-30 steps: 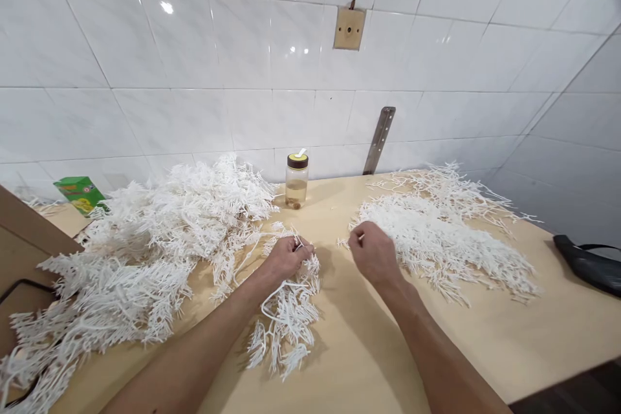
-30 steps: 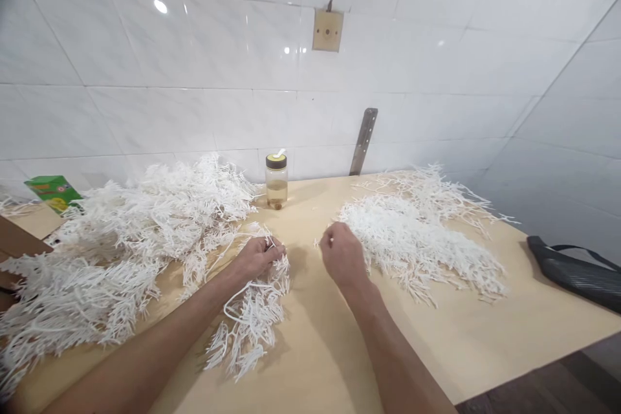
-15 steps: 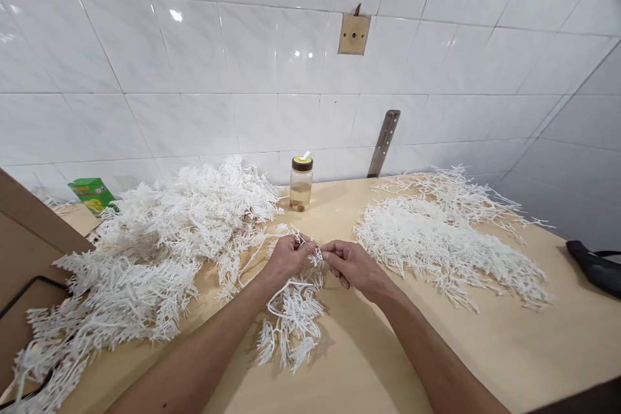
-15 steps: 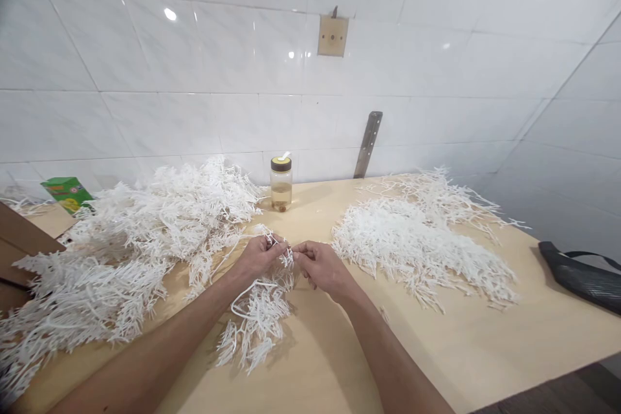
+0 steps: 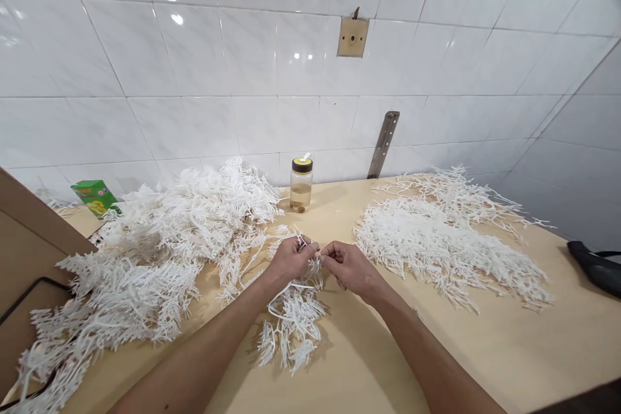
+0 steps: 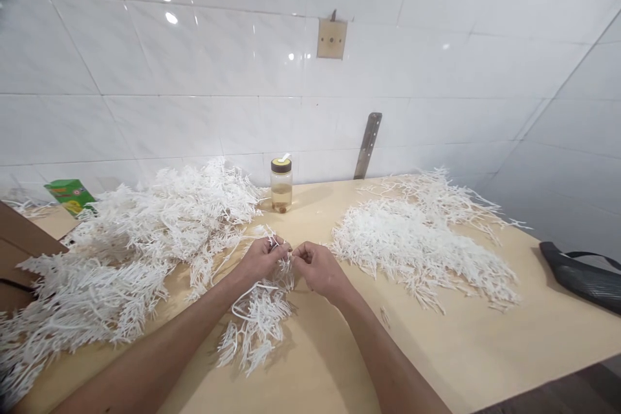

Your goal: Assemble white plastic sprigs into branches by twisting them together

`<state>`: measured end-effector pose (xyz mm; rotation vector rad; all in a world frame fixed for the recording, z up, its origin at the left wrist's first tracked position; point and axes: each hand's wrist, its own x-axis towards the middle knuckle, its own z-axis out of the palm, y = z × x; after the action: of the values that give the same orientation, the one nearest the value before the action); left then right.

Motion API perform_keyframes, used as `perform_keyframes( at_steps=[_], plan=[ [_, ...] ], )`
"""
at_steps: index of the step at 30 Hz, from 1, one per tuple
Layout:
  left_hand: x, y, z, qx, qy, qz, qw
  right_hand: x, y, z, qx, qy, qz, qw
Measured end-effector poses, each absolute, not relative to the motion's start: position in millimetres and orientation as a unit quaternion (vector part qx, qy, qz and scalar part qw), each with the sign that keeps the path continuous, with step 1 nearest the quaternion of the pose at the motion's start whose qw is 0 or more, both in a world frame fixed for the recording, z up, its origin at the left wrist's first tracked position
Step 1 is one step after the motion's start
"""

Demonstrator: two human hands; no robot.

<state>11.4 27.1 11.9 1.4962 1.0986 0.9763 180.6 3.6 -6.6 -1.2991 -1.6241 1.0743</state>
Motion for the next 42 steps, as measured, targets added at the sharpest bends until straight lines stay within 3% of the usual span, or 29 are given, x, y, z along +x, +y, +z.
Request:
perform_keyframes(
  at_steps=[10, 20, 27, 29, 34, 42],
  plan=[
    [7.3, 30.1, 5.6, 0.608, 0.490, 0.361, 0.509, 176.7, 2.6, -1.3, -0.534, -0.698, 0.283, 0.385],
    [15.6, 29.2, 2.3, 0.677, 0.547, 0.345, 0.352, 158.5, 0.2, -6.5, -0.601, -0.741, 0.086, 0.287],
    [16.1, 17.2, 8.9, 0.713, 0.478, 0.402, 0.318, 162.4, 4.8, -4.0, -0.621, -0.677, 0.186, 0.349],
    [16.5, 11.7, 13.2, 0.727, 0.439, 0.422, 0.317, 170.7, 9.1, -6.5, -0.633, -0.666, 0.159, 0.360],
    [13.0, 14.8, 13.1, 0.659, 0.455, 0.406, 0.440, 201.9, 19.2, -10.2, -0.695, -0.610, 0.048, 0.377],
    [5.0, 35.2, 2.2, 0.540, 0.433, 0.405, 0.597, 236.2, 21.3, -1.3, -0.702, -0.569, -0.001, 0.428]
  ],
)
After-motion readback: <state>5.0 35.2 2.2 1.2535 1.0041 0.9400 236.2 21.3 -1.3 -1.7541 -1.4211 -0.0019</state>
